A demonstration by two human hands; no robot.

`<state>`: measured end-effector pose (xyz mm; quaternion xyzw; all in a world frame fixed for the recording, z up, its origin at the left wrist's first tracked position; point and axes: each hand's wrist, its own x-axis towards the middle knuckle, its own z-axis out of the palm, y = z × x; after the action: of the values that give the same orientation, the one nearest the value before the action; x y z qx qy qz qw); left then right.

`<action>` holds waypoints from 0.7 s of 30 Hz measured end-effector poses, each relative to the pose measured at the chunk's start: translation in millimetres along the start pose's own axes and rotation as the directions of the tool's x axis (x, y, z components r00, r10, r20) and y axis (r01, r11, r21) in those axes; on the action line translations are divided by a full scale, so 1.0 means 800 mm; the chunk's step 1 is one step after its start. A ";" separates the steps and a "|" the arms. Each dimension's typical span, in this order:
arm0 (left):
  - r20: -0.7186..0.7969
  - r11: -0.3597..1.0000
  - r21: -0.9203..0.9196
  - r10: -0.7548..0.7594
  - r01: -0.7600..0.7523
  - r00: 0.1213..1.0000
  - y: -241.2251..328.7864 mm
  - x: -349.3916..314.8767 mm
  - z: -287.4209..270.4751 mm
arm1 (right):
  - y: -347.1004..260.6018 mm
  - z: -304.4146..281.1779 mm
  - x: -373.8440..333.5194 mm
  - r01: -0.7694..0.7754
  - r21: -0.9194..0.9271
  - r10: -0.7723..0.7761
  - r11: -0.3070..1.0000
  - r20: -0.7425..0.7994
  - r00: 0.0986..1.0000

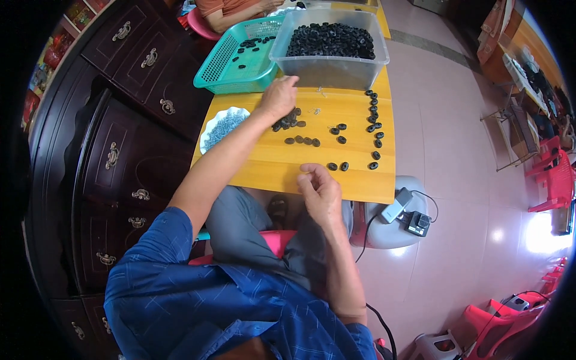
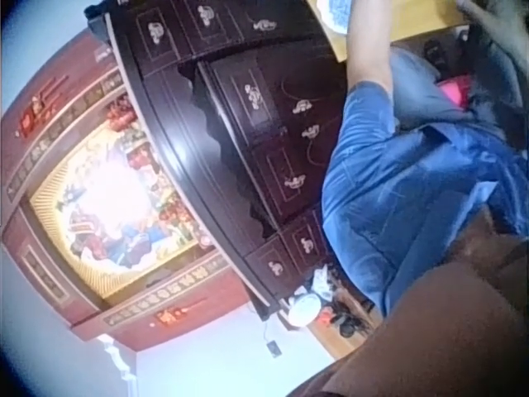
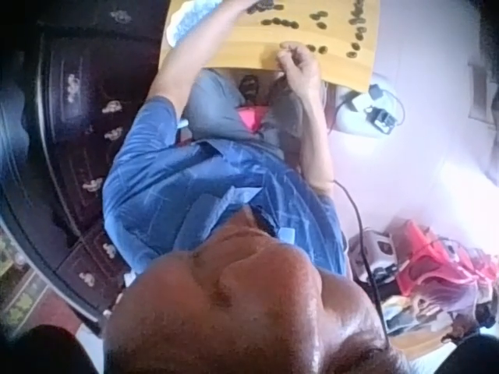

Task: The person picks up a black plastic piece and a metal screw by hand, inserts the screw into the piece, and places the assembled unit onto the table. This process is repeated for several pieces, handling the components one at a time from their respective containers.

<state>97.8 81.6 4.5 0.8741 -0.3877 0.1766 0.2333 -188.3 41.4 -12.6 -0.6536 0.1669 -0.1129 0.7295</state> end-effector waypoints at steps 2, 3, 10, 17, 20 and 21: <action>0.235 0.983 0.176 -0.098 0.057 0.967 -0.024 0.004 -0.005 | 0.003 0.001 0.001 0.017 0.004 -0.017 1.000 0.026 1.000; 0.248 0.980 0.191 -0.098 0.050 0.964 -0.027 0.003 -0.002 | 0.003 0.001 0.001 0.018 0.004 -0.018 1.000 0.024 1.000; 0.211 0.993 -0.080 0.099 -0.084 0.972 -0.036 -0.013 0.007 | 0.002 0.002 -0.001 0.010 -0.016 -0.009 1.000 0.042 0.999; 0.174 0.973 0.221 -0.104 0.064 0.979 -0.057 -0.028 -0.030 | 0.000 0.007 0.000 0.043 0.043 -0.043 0.998 -0.017 0.999; 0.138 0.971 0.237 -0.037 0.003 0.990 -0.059 -0.027 -0.020 | 0.003 0.008 -0.002 0.048 -0.004 -0.048 0.999 -0.004 0.999; 0.137 0.972 0.235 -0.036 0.002 0.990 -0.059 -0.026 -0.016 | 0.003 0.008 -0.002 0.049 -0.007 -0.049 0.999 -0.005 0.999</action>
<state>119.1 128.8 -8.3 0.9094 -0.3712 0.1570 0.1025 -187.3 48.3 -14.7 -0.6596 0.1533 -0.1320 0.7239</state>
